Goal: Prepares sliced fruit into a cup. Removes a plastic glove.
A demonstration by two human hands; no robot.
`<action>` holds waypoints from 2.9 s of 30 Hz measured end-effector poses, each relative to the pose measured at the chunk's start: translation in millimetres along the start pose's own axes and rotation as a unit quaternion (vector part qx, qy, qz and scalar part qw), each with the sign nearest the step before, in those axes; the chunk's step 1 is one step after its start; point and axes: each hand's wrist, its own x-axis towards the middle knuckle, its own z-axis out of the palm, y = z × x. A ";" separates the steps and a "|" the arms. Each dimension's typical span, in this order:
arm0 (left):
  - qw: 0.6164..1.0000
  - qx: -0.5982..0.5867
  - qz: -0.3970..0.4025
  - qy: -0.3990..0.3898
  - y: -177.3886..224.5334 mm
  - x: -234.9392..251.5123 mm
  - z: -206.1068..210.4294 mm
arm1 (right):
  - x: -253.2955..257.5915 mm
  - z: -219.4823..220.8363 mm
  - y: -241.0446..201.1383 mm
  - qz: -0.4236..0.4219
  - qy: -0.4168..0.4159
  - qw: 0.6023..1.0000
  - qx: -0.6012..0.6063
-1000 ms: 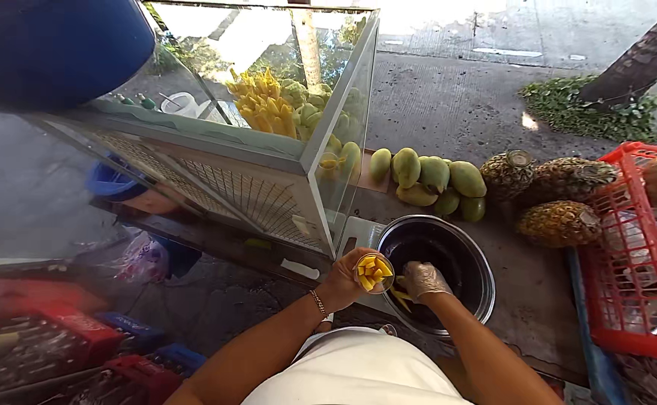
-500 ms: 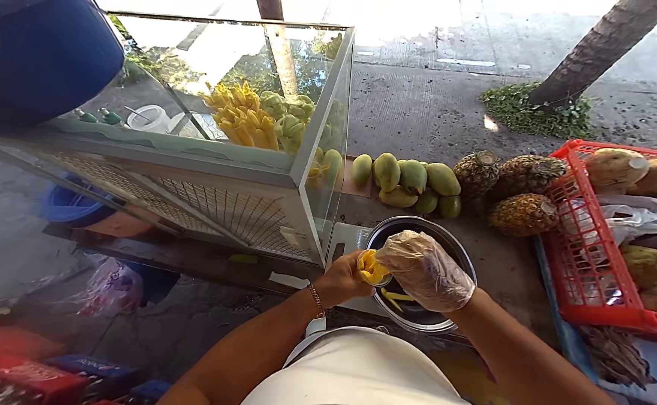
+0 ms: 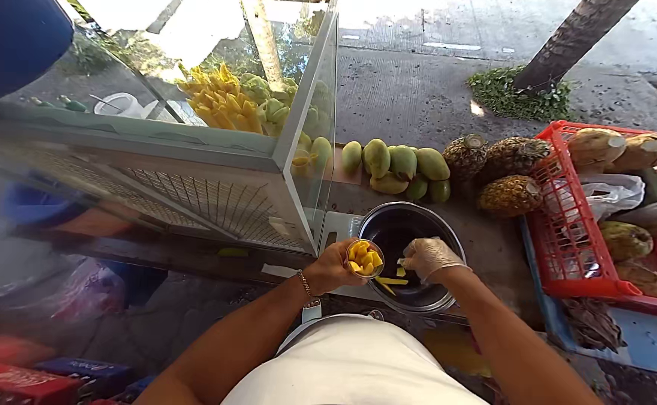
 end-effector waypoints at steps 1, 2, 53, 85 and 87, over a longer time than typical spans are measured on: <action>1.000 0.005 0.006 0.002 -0.1 0.3 0.6 | 14.3 21.4 9.3 0.044 -0.040 0.998 -0.037; 1.000 0.012 0.013 0.006 -0.9 0.2 1.3 | 24.2 41.8 16.9 0.072 -0.055 0.995 -0.052; 0.987 0.110 0.029 0.115 -6.7 -6.7 3.1 | -6.9 15.7 -17.7 -0.111 0.237 0.933 0.248; 0.994 0.083 0.036 0.052 6.0 -8.2 19.6 | -68.4 -5.5 -70.7 -0.357 0.354 0.855 0.126; 0.991 0.097 0.059 0.074 9.6 -7.8 25.1 | -66.4 1.5 -71.1 -0.351 0.363 0.854 0.123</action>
